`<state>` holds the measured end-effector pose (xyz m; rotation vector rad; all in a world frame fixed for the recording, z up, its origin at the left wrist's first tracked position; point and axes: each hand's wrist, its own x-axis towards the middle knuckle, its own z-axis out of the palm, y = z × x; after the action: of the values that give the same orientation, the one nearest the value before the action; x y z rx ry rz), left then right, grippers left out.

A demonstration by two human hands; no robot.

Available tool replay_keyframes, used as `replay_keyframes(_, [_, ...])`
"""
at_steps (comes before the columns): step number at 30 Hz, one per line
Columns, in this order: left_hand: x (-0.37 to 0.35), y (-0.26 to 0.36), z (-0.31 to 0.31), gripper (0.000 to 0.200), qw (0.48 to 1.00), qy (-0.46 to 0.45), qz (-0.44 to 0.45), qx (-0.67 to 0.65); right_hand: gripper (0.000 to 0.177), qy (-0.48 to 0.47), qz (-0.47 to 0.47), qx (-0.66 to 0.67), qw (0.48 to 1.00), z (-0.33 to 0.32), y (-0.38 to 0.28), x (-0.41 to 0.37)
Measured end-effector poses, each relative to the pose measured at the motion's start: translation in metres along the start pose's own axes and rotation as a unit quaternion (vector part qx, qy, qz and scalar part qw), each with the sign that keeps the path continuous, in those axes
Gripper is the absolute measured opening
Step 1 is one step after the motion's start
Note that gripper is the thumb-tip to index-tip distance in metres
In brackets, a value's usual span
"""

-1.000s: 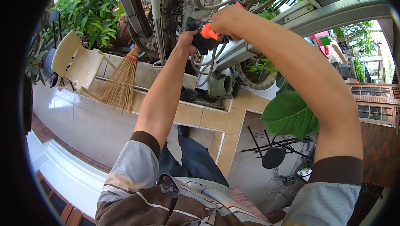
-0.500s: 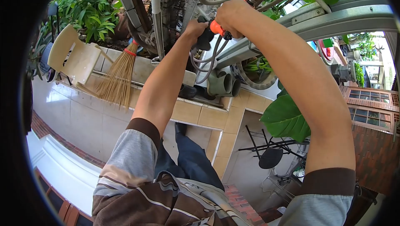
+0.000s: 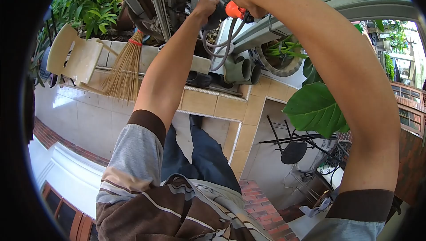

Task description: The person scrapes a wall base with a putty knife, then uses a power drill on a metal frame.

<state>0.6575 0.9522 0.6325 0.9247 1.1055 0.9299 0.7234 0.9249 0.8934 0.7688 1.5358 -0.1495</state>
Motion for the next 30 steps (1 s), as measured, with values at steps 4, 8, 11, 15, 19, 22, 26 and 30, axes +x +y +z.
replay_keyframes(4, [0.019, -0.009, 0.008, 0.036, 0.99, 0.103, 0.07, 0.067, 0.03, -0.034, 0.029, 0.025, 0.999, 0.004, 0.005, 0.012])
replay_keyframes(8, [0.023, -0.005, -0.004, 0.054, 0.942, 0.075, 0.149, 0.291, 0.031, -0.035, 0.024, 0.065, 0.997, 0.006, 0.011, 0.029])
replay_keyframes(11, [0.01, 0.011, -0.009, 0.058, 0.852, -0.038, 0.245, 0.461, 0.03, -0.042, 0.066, 0.082, 0.994, 0.003, 0.006, 0.019])
replay_keyframes(15, [0.018, -0.002, -0.007, 0.058, 0.745, 0.042, 0.432, 0.506, 0.03, -0.051, 0.028, 0.056, 0.997, 0.004, 0.01, 0.027])
replay_keyframes(19, [0.015, 0.011, -0.014, 0.043, 0.707, 0.026, 0.374, 0.6, 0.029, -0.014, -0.012, 0.011, 1.0, 0.007, 0.008, 0.019])
replay_keyframes(22, [-0.026, 0.051, -0.011, 0.045, 0.684, -0.029, 0.253, 0.683, 0.026, -0.013, -0.014, 0.016, 1.0, 0.004, 0.006, 0.017])
replay_keyframes(26, [0.012, 0.014, -0.013, 0.042, 0.806, 0.054, 0.251, 0.534, 0.016, -0.104, -0.001, 0.036, 0.994, 0.009, 0.024, 0.066])
replay_keyframes(30, [0.02, -0.004, -0.016, 0.048, 0.861, 0.116, 0.262, 0.421, 0.014, -0.086, 0.027, 0.037, 0.995, 0.012, 0.02, 0.054])
